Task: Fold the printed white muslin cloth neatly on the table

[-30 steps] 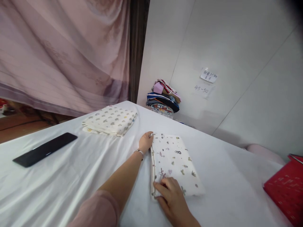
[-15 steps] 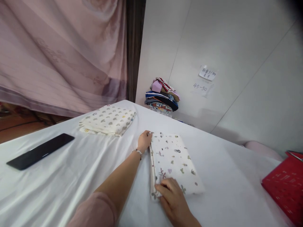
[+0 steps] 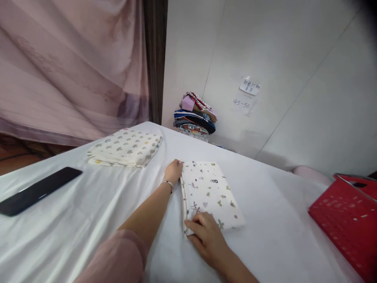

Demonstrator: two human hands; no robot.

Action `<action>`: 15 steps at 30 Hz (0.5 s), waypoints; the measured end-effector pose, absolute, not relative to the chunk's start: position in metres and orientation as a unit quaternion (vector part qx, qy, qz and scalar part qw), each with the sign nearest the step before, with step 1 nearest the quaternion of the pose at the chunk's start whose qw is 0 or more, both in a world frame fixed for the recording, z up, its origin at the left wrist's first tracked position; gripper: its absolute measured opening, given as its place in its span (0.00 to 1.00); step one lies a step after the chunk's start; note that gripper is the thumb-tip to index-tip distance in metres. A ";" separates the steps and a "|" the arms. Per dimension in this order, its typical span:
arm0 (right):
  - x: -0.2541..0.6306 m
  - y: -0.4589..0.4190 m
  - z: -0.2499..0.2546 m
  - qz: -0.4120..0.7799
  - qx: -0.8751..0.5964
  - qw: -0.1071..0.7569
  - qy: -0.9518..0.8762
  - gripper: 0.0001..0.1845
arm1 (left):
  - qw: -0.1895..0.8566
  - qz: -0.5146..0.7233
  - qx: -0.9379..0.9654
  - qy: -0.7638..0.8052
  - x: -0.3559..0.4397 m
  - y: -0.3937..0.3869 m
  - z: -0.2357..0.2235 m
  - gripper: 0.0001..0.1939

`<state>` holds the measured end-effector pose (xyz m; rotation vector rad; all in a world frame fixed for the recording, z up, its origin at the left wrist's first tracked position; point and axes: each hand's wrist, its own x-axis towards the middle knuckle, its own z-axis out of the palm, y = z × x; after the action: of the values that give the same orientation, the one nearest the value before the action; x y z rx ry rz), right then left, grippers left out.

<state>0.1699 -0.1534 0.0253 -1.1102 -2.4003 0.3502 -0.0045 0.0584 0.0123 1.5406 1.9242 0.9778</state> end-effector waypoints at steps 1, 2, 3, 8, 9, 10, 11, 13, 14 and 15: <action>0.170 -0.153 0.025 0.126 -0.404 0.239 -0.874 0.18 | 0.255 0.360 0.560 0.701 -0.005 0.059 0.013 0.12; 0.171 -0.153 0.024 0.124 -0.404 0.246 -0.872 0.19 | 0.269 0.362 0.557 0.698 -0.006 0.060 0.014 0.11; 0.172 -0.153 0.023 0.123 -0.404 0.254 -0.870 0.20 | 0.284 0.364 0.553 0.694 -0.008 0.061 0.016 0.10; 0.173 -0.155 0.022 0.134 -0.413 0.299 -0.850 0.20 | 0.379 0.366 0.524 0.669 -0.017 0.063 0.020 0.10; 0.172 -0.156 0.023 0.135 -0.417 0.309 -0.844 0.19 | 0.397 0.370 0.517 0.662 -0.019 0.062 0.021 0.10; 0.171 -0.157 0.024 0.135 -0.421 0.319 -0.839 0.17 | 0.412 0.376 0.510 0.654 -0.020 0.061 0.022 0.11; 0.170 -0.157 0.024 0.134 -0.425 0.327 -0.833 0.15 | 0.425 0.383 0.505 0.646 -0.021 0.060 0.022 0.12; 0.169 -0.159 0.025 0.133 -0.434 0.339 -0.824 0.12 | 0.445 0.399 0.496 0.630 -0.022 0.056 0.022 0.13; 0.168 -0.160 0.025 0.134 -0.439 0.342 -0.820 0.11 | 0.452 0.407 0.493 0.622 -0.022 0.054 0.022 0.13; 0.167 -0.161 0.025 0.136 -0.444 0.345 -0.816 0.10 | 0.458 0.414 0.490 0.615 -0.022 0.052 0.022 0.13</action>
<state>0.1673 -0.1607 0.0247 -1.1525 -2.1186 0.3532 -0.0220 0.0516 0.0223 1.2058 1.5152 1.0208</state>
